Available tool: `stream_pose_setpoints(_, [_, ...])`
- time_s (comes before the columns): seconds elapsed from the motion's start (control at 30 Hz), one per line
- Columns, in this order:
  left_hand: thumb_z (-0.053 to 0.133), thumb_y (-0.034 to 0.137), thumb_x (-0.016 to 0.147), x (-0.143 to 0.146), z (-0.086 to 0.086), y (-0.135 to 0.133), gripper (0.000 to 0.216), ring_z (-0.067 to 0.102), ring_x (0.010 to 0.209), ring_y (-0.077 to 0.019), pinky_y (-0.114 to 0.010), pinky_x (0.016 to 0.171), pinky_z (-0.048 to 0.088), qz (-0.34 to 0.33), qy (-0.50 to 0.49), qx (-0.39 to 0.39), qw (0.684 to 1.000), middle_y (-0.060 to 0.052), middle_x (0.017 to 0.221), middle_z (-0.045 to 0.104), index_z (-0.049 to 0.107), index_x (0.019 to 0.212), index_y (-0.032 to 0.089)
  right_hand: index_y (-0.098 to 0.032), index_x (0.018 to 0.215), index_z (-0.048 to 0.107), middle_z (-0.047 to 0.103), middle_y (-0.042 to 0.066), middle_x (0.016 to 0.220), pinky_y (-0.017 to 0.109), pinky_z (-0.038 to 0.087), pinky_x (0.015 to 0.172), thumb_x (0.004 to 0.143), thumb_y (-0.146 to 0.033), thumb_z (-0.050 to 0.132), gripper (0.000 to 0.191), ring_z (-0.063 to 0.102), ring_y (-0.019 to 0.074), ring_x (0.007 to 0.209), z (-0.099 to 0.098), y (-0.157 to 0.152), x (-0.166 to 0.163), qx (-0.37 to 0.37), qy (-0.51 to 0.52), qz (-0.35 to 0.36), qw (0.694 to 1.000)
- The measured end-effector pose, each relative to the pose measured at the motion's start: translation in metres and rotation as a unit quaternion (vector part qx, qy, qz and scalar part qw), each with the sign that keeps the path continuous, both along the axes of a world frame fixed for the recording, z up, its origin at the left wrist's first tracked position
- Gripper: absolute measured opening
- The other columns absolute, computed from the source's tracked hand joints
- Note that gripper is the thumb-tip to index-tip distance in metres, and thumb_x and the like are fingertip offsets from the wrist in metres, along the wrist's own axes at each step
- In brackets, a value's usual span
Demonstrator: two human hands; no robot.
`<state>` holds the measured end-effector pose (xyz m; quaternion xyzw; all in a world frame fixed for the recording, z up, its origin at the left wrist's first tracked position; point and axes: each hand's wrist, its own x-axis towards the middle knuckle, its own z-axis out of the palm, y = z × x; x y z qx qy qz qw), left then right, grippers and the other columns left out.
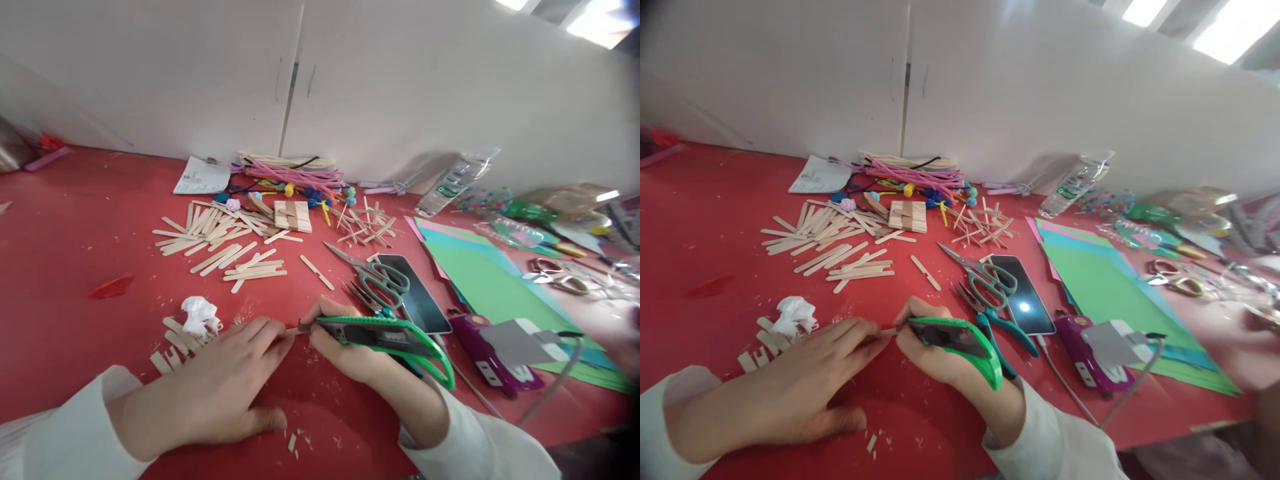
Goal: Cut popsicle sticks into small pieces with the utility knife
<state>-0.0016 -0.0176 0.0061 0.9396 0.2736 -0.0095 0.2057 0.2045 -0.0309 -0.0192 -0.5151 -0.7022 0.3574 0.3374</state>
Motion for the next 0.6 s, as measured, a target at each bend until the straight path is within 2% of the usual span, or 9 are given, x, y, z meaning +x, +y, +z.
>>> stream_pose_setpoints(0.37, [0.061, 0.047, 0.072, 0.000, -0.001, 0.000, 0.065, 0.048, 0.107, -0.0300, -0.044, 0.090, 0.041, 0.001, -0.010, 0.001, 1.000, -0.014, 0.119, 0.051, 0.045, 0.127, 0.016, -0.020, 0.076, 0.055, 0.058, -0.004, 0.066, 0.021, 0.040, 0.054, 0.073, -0.016, 0.049, 0.008, 0.052, 0.0101, 0.058, 0.001, -0.001, -0.003, -0.021, -0.013, -0.012, 1.000])
stream_pose_setpoints(0.6, [0.060, 0.045, 0.073, -0.001, -0.005, 0.000, 0.058, 0.049, 0.105, -0.0303, -0.044, 0.087, 0.043, -0.003, -0.034, 0.009, 0.999, -0.014, 0.117, 0.052, 0.048, 0.122, 0.016, -0.022, 0.066, 0.047, 0.052, -0.003, 0.059, 0.023, 0.038, 0.051, 0.072, -0.019, 0.046, 0.007, 0.049, 0.0116, 0.053, 0.008, -0.005, -0.012, -0.002, -0.027, -0.035, 0.999])
